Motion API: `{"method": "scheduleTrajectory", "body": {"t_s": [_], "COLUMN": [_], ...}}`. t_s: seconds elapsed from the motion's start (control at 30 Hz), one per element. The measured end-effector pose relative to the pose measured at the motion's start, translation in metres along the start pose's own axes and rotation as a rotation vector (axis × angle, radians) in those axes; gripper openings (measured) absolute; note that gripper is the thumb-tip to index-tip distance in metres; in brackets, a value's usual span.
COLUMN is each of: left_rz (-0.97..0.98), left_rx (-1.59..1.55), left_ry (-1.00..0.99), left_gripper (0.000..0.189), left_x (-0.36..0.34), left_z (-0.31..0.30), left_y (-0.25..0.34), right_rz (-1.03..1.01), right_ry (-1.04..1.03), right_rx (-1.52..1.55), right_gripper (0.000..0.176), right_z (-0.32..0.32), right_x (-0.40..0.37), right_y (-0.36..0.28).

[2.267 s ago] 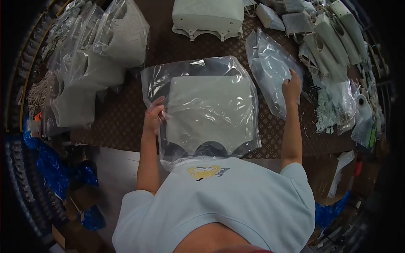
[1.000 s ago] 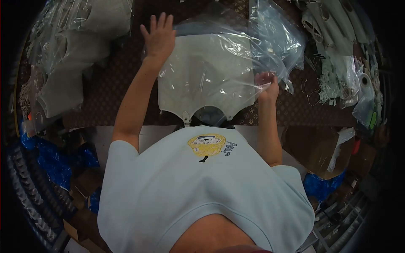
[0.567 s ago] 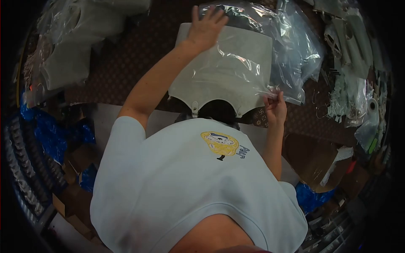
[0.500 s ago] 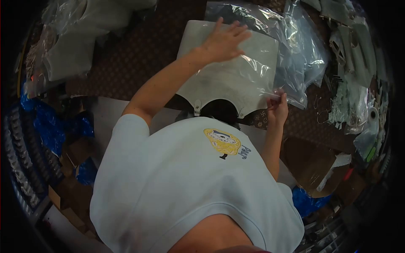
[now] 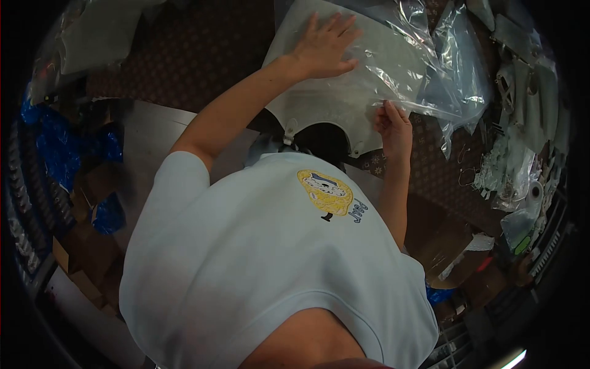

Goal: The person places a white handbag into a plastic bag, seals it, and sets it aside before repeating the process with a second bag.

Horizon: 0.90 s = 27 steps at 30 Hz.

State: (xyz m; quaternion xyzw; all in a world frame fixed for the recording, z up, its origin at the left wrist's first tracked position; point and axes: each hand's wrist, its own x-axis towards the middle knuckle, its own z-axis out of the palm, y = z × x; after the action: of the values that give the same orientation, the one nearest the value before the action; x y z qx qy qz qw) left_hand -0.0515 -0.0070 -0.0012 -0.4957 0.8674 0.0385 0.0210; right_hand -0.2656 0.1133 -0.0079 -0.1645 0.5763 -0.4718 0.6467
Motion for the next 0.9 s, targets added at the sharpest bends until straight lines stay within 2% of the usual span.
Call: {"method": "scheduleTrajectory", "body": {"t_s": [0.07,0.13,0.2,0.3,0.37,0.43,0.5,0.57,0.7,0.77,0.8,0.87,0.9], "left_rz": [0.11,0.159,0.216,0.291,0.28,0.33,0.367,0.243,0.17,0.16,0.158,0.078,0.079], "left_rx": [-0.242,-0.178,-0.117,-0.195,-0.4,-0.466,-0.528,-0.556,-0.575,-0.704,-0.701,-0.931,-0.93], "left_ry": [0.356,0.343,0.327,0.372,0.448,0.452,0.449,0.466,0.48,0.367,0.37,0.199,0.203], "left_gripper": [0.062,0.063,0.064,0.058,0.053,0.052,0.051,0.048,0.042,0.025,0.025,0.014,0.014], "left_x": [0.008,0.005,0.002,-0.002,-0.011,-0.034,-0.054,-0.062,-0.064,-0.069,-0.069,-0.068,-0.069], "left_z": [0.022,0.03,0.029,0.017,0.001,-0.024,-0.036,-0.035,-0.028,-0.031,-0.029,-0.025,-0.026], "left_y": [-0.007,-0.016,-0.023,-0.028,-0.019,0.007,0.03,0.043,0.043,0.035,0.031,0.024,0.023], "right_rz": [0.0,0.014,-0.006,-0.082,-0.155,-0.296,-0.33,-0.37,-0.4,-0.397,-0.398,-0.401,-0.37], "right_ry": [-0.021,-0.029,-0.003,0.041,0.063,0.091,0.086,0.072,0.033,0.035,0.032,0.026,0.01], "right_rx": [-0.055,0.052,0.029,0.005,0.0,0.017,0.03,0.045,0.025,-0.021,-0.032,-0.046,-0.079], "right_gripper": [0.018,0.017,0.016,0.017,0.018,0.018,0.017,0.017,0.019,0.019,0.02,0.022,0.02], "right_z": [0.002,0.007,0.013,0.021,0.029,0.037,0.049,0.061,0.074,0.076,0.075,0.073,0.072], "right_x": [-0.002,-0.002,0.001,0.002,0.002,-0.002,-0.004,-0.002,-0.007,-0.009,-0.007,-0.007,-0.008], "right_y": [0.002,-0.001,-0.007,-0.003,-0.002,0.001,0.002,0.005,0.01,0.011,0.014,0.017,0.019]}}
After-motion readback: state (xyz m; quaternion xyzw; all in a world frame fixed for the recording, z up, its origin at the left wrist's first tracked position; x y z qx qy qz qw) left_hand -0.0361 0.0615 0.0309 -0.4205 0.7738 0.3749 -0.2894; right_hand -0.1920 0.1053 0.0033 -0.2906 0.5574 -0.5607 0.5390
